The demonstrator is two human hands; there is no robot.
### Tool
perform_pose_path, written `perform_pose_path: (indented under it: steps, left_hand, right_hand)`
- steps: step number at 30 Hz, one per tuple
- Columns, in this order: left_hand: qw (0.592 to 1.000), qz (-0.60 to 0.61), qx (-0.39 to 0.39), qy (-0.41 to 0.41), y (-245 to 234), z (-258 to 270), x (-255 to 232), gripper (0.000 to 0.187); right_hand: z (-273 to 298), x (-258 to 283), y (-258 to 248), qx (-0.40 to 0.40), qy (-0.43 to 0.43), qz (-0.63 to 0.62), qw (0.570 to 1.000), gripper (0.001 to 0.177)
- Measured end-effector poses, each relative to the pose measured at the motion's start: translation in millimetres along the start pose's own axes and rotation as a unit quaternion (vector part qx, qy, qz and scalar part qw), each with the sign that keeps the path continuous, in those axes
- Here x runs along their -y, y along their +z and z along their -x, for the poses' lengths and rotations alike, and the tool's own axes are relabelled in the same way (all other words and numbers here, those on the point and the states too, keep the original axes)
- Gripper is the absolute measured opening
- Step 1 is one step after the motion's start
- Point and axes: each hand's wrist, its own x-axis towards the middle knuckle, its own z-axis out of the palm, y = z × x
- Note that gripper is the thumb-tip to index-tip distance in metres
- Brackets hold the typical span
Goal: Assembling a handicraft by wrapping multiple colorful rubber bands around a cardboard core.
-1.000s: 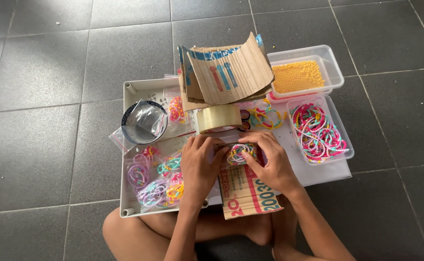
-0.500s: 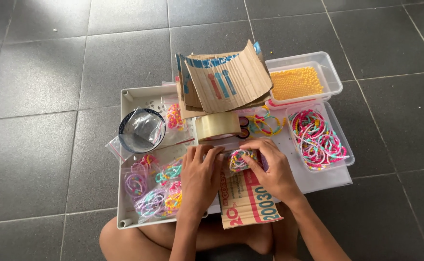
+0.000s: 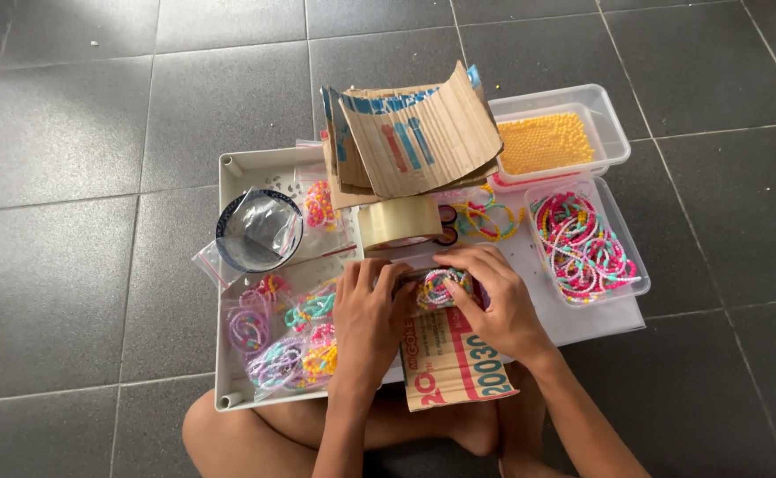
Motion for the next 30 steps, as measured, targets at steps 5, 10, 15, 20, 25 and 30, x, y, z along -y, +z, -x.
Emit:
perform_pose_path:
  steps: [5, 10, 15, 20, 25, 30]
  left_hand:
    - [0.999, -0.038, -0.005, -0.003, 2.6, 2.5, -2.0, 0.015]
    - [0.999, -0.037, -0.004, -0.004, 0.8, 1.0, -2.5, 0.016]
    - [0.996, -0.077, 0.049, 0.016, -13.8, -4.6, -8.8, 0.014]
    - [0.993, -0.056, 0.100, 0.043, -18.0, -10.5, -15.6, 0.030]
    - [0.990, -0.052, 0.122, 0.054, -16.2, -13.8, -12.7, 0.034]
    - [0.993, -0.006, 0.114, 0.027, -12.2, -8.5, -13.0, 0.023]
  right_hand:
    - [-0.3, 0.1, -1.3, 0.020, -0.006, -0.002, 1.000, 0.030]
    - [-0.9, 1.9, -5.7, 0.036, 0.007, -0.018, 0.999, 0.034]
    - [-4.0, 4.7, -6.7, 0.070, 0.064, -0.013, 0.995, 0.034]
    - [-9.7, 12.5, -14.5, 0.116, 0.104, 0.029, 0.987, 0.038]
    - [-18.7, 22.5, -19.9, 0.155, 0.116, 0.111, 0.975, 0.037]
    - [-17.1, 27.9, -16.8, 0.161, 0.046, 0.241, 0.956, 0.032]
